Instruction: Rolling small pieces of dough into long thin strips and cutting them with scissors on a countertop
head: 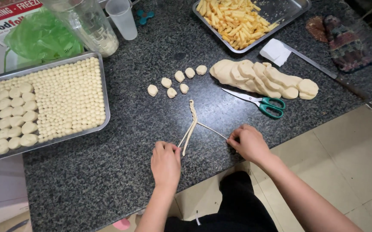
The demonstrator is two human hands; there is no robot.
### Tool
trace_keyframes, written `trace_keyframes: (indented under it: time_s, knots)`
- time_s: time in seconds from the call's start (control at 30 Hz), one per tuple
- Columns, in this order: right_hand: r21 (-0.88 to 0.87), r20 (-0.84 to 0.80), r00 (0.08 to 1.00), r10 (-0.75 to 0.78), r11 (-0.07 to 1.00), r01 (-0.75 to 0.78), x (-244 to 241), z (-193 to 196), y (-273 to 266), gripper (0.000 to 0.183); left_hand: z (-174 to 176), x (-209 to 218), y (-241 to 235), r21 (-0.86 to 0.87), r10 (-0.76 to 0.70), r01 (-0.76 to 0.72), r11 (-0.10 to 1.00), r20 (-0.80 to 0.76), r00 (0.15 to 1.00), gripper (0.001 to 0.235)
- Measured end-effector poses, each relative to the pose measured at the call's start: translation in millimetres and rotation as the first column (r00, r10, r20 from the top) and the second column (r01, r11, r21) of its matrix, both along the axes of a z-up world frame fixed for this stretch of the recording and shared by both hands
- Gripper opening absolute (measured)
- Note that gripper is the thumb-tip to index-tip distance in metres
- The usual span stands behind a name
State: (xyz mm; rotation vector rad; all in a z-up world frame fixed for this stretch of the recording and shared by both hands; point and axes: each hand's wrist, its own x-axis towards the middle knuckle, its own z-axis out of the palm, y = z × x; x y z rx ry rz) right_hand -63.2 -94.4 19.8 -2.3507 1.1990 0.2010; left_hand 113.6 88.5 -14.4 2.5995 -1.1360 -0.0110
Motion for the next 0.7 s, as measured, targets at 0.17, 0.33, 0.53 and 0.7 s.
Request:
trace_keyframes:
  time_s: [0.17, 0.33, 0.53, 0.7]
  knots:
    - [0.062, 0.035, 0.999, 0.025, 0.998, -0.027, 0.2, 3.4, -4.5, 0.021, 3.9, 10.4, -8.9, -0.031, 0.066, -0.076, 0.997, -0.249, 0.966, 0.015]
    - [0.118, 0.102, 0.995, 0.015, 0.993, -0.027, -1.9, 12.0, -6.4, 0.022, 51.7, 13.8, -29.3, -0.225, 0.015, -0.208, 0.952, -0.642, 0.766, 0.029]
    - [0.219, 0.152, 0.976, -0.157, 0.968, 0.122, -11.0, 3.2, -11.6, 0.023, 69.0, -13.8, -53.9, -0.313, -0.056, -0.333, 0.889, -0.798, 0.600, 0.025]
    - [0.261, 0.257, 0.925, -0.281, 0.941, 0.214, -12.9, -12.8, -18.0, 0.018, 59.6, -47.0, -67.1, -0.486, -0.271, -0.112, 0.867, -0.648, 0.712, 0.012]
